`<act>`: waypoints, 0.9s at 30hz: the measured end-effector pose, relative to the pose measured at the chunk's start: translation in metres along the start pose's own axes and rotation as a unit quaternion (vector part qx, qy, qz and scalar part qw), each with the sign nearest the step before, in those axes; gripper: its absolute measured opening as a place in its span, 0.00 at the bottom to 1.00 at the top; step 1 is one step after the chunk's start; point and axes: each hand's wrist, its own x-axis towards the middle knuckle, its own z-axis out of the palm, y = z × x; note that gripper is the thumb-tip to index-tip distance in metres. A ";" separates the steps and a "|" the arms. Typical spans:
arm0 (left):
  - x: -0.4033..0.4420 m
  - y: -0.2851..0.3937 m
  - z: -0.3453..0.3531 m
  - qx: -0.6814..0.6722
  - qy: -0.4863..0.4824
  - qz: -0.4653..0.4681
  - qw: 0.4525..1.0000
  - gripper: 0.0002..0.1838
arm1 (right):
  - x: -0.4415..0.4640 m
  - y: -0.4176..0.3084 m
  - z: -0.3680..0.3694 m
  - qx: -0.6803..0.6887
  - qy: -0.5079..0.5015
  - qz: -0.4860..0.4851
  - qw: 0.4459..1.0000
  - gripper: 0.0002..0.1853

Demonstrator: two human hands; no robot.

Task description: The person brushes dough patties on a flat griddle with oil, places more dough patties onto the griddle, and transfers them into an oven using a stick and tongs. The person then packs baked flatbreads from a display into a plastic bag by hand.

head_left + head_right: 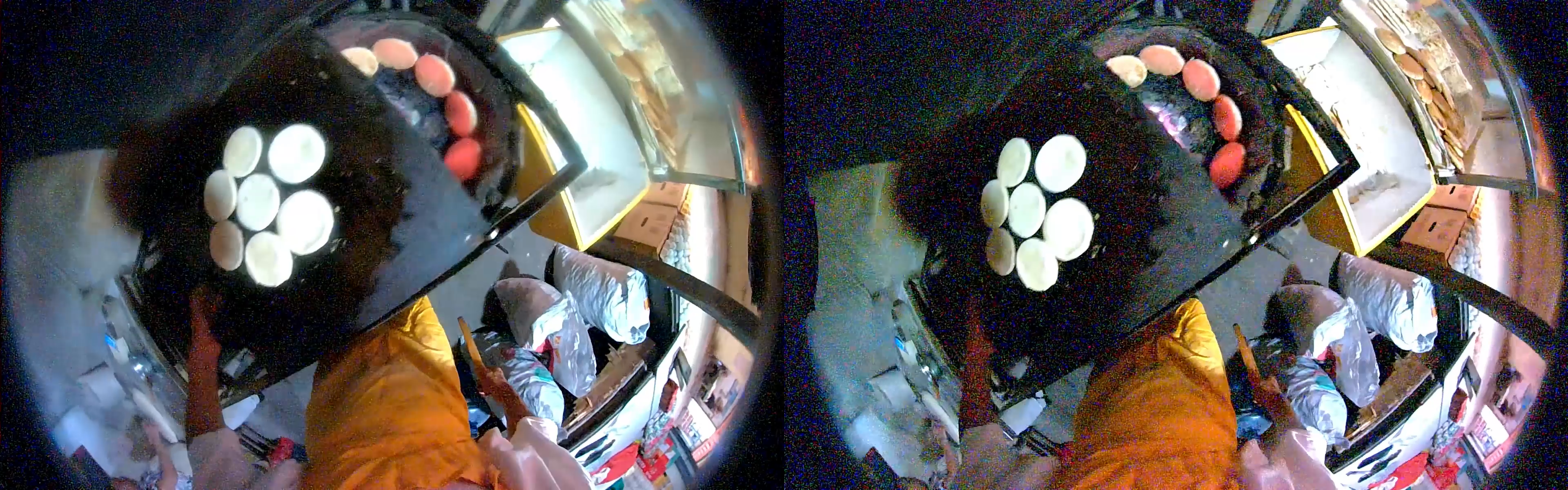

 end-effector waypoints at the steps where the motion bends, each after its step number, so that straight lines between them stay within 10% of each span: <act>1: -0.002 0.012 0.029 -0.013 0.012 0.002 1.000 0.32 | 0.037 0.037 -0.004 -0.065 0.005 -0.226 0.972 0.19; 3: -0.004 0.039 0.083 -0.077 -0.017 -0.074 0.994 0.32 | 0.091 0.082 -0.001 -0.120 0.012 -0.443 0.888 0.19; 6: 0.022 0.015 0.092 -0.125 -0.098 -0.081 0.984 0.32 | 0.044 0.043 0.000 -0.040 0.023 -0.223 0.974 0.17; 11: 0.011 0.039 0.150 -0.028 -0.064 -0.064 0.995 0.38 | 0.016 0.053 0.015 -0.042 0.064 -0.245 0.966 0.17; 16: -0.002 0.046 0.119 -0.014 -0.092 -0.071 0.993 0.40 | 0.022 0.061 0.050 -0.279 0.286 -0.591 0.701 0.22; 21: -0.052 0.038 0.100 0.114 -0.134 0.146 0.973 0.19 | 0.007 -0.011 0.075 0.186 0.139 -0.203 0.951 0.18; 24: -0.100 -0.003 0.085 0.057 -0.317 0.141 0.936 0.18 | -0.099 -0.064 0.113 0.295 0.141 -0.351 0.878 0.12; 27: -0.148 -0.068 0.059 0.090 -0.430 0.075 0.895 0.23 | -0.160 -0.080 0.165 0.251 0.095 -0.462 0.845 0.27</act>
